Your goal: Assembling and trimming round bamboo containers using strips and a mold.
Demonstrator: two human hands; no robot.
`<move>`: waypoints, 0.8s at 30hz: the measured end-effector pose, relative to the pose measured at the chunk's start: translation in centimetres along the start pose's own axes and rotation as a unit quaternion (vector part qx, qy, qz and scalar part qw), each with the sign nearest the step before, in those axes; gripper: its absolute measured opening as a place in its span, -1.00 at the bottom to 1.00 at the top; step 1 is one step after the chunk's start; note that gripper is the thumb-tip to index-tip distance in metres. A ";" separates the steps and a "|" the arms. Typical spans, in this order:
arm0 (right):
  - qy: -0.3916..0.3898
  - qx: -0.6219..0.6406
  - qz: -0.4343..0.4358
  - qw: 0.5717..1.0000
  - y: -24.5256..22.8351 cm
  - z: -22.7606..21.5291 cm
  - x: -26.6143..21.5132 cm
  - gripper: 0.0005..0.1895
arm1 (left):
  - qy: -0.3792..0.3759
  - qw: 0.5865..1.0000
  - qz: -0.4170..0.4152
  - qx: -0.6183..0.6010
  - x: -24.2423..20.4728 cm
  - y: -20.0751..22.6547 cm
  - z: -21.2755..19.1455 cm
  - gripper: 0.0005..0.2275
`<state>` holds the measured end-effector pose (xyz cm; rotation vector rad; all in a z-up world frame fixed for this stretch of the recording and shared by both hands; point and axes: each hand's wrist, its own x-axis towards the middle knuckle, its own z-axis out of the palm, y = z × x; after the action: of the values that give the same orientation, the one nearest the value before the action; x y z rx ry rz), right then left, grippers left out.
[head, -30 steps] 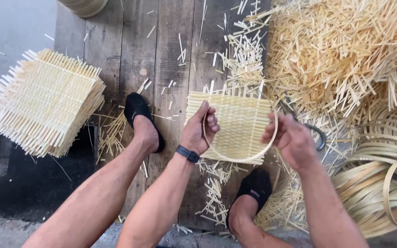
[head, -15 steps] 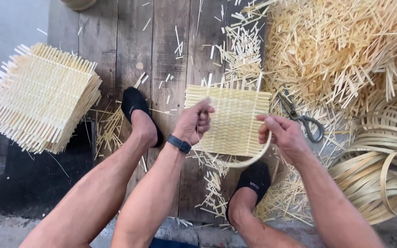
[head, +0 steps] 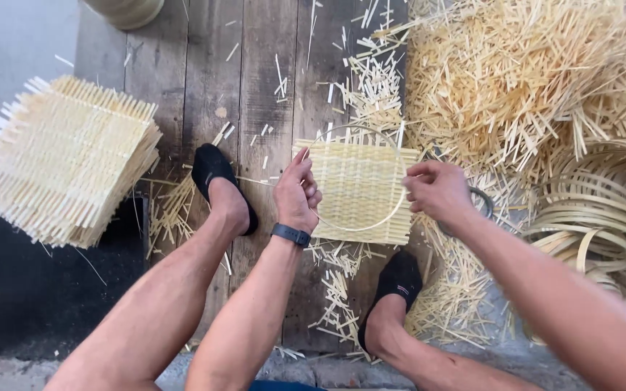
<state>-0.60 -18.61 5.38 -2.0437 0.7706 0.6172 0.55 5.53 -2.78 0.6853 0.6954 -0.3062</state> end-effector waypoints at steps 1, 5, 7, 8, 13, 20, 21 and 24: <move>-0.001 0.018 0.002 1.000 0.7 1.1 0.3 -0.68 | 0.015 1.000 0.000 0.007 0.5 -0.4 -0.8 -0.62; 0.083 0.028 -0.015 0.996 4.7 5.0 2.3 -0.75 | 0.079 0.979 0.071 0.176 3.3 -2.9 -4.2 -0.73; 0.144 0.010 -0.041 0.989 6.1 5.9 2.8 -0.81 | 0.068 0.703 0.421 0.569 5.4 -4.6 -7.2 -0.83; 0.143 0.011 -0.036 0.989 7.4 6.4 3.6 -0.81 | 0.067 0.702 0.418 0.573 5.4 -4.2 -7.3 -0.83; 0.188 -0.056 -0.052 0.979 8.9 7.4 4.3 -0.80 | 0.057 0.695 0.302 0.650 6.5 -4.2 -9.2 -0.79; 0.188 -0.046 -0.054 0.980 9.3 7.3 4.4 -0.84 | 0.075 0.736 0.186 0.646 5.3 -2.2 -6.8 -0.76; 0.196 -0.040 -0.059 0.978 9.5 7.3 4.4 -0.84 | 0.072 0.756 0.186 0.624 5.5 -2.3 -7.0 -0.71; 0.206 -0.029 -0.070 0.976 10.0 7.4 4.4 -0.85 | 0.072 0.781 0.167 0.597 5.4 -2.5 -7.2 -0.71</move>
<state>-5.77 -18.25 -6.76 -2.2898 0.8396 0.1344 -0.12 8.35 -11.71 2.0506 0.4402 -0.3505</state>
